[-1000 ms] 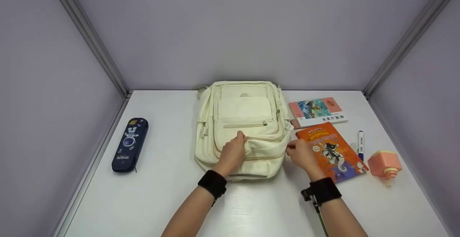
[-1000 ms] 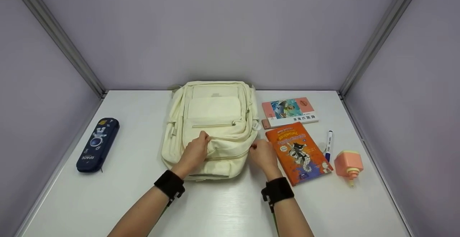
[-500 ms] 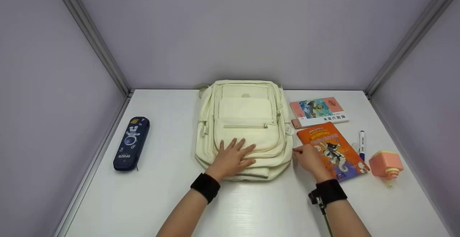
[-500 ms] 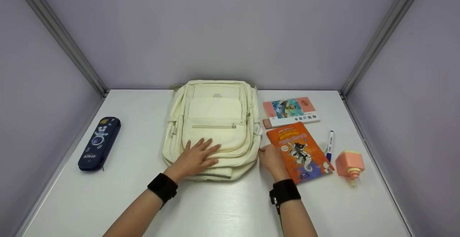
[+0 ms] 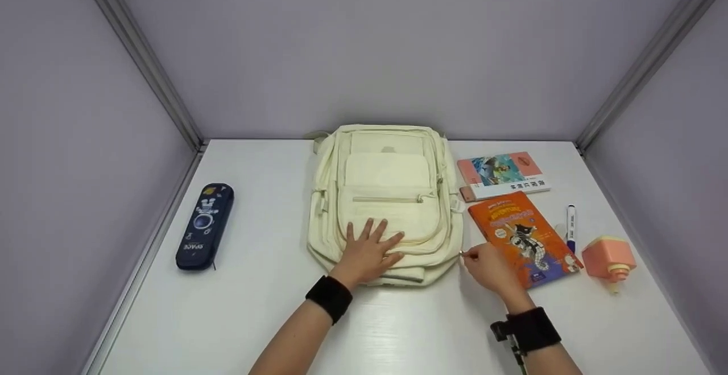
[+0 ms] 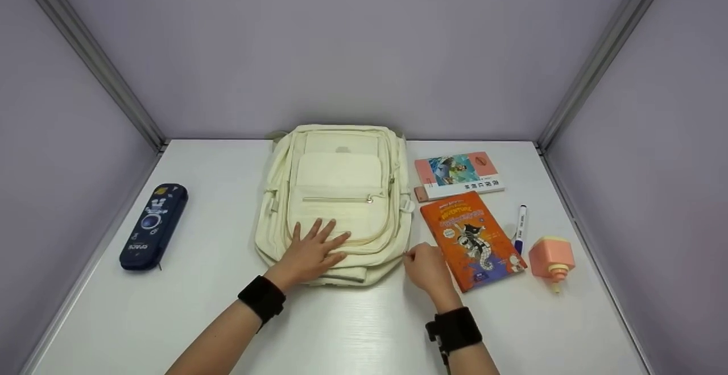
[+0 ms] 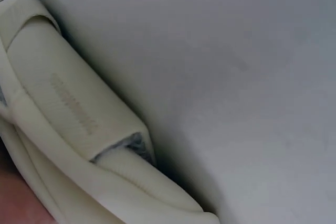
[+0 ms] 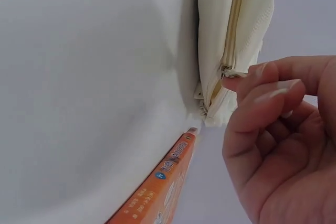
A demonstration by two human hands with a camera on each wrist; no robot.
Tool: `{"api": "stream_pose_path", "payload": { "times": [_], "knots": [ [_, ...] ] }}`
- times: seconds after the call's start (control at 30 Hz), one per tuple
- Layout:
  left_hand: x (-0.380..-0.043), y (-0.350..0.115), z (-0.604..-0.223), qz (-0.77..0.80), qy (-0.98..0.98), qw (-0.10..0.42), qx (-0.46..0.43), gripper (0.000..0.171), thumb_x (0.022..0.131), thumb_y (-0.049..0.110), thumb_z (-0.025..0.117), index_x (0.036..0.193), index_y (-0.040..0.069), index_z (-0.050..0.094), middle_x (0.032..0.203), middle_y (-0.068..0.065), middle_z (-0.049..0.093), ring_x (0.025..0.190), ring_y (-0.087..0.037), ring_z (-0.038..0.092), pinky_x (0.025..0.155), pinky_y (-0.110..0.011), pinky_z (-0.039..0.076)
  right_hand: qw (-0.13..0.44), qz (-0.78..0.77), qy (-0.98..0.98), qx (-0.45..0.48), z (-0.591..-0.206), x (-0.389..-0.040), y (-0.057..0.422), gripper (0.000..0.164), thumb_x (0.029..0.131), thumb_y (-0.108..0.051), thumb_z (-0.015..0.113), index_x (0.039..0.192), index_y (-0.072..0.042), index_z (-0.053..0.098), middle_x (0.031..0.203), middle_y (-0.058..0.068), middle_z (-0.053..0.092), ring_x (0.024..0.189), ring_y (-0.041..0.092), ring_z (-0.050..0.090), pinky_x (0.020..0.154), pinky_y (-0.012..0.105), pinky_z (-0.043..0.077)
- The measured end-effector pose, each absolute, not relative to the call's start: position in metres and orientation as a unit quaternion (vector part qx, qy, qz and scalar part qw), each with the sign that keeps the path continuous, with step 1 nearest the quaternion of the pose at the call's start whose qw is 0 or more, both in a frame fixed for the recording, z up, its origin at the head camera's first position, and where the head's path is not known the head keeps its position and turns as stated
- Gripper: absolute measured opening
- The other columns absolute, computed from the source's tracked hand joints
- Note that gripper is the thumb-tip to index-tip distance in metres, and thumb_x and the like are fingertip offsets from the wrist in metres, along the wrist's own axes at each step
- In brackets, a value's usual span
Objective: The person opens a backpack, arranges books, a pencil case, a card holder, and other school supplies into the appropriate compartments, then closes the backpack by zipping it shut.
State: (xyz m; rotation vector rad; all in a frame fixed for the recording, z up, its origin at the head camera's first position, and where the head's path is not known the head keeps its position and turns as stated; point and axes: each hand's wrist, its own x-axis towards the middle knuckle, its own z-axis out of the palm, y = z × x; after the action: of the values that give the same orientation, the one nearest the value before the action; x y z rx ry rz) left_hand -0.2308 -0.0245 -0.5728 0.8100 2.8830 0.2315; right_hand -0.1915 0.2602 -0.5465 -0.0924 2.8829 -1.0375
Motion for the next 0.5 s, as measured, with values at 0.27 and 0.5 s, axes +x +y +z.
{"api": "stream_pose_path", "payload": {
  "times": [0.27,0.5],
  "knots": [
    [-0.229,-0.021,-0.578,0.069,0.960,0.051,0.268,0.058,0.101,0.064,0.018,0.153,0.042,0.027,0.162,-0.006,0.018,0.147,-0.036,0.011,0.107,-0.070,0.007,0.069,-0.362,0.929,0.040,-0.536,-0.174,0.239,0.020,0.090,-0.005,0.058,0.074,0.001,0.069,0.059,0.002,0.058,0.047,0.014,0.053,0.045,0.029,0.042],
    [-0.227,-0.018,-0.581,0.075,0.967,0.038,0.241,0.055,0.101,0.063,0.018,0.152,0.045,0.029,0.162,-0.005,0.019,0.147,-0.037,0.011,0.107,-0.071,0.007,0.076,-0.409,0.908,0.037,-0.533,-0.168,0.216,0.021,0.092,-0.006,0.056,0.077,0.000,0.069,0.062,0.008,0.061,0.046,0.014,0.054,0.044,0.028,0.040]
  ]
}}
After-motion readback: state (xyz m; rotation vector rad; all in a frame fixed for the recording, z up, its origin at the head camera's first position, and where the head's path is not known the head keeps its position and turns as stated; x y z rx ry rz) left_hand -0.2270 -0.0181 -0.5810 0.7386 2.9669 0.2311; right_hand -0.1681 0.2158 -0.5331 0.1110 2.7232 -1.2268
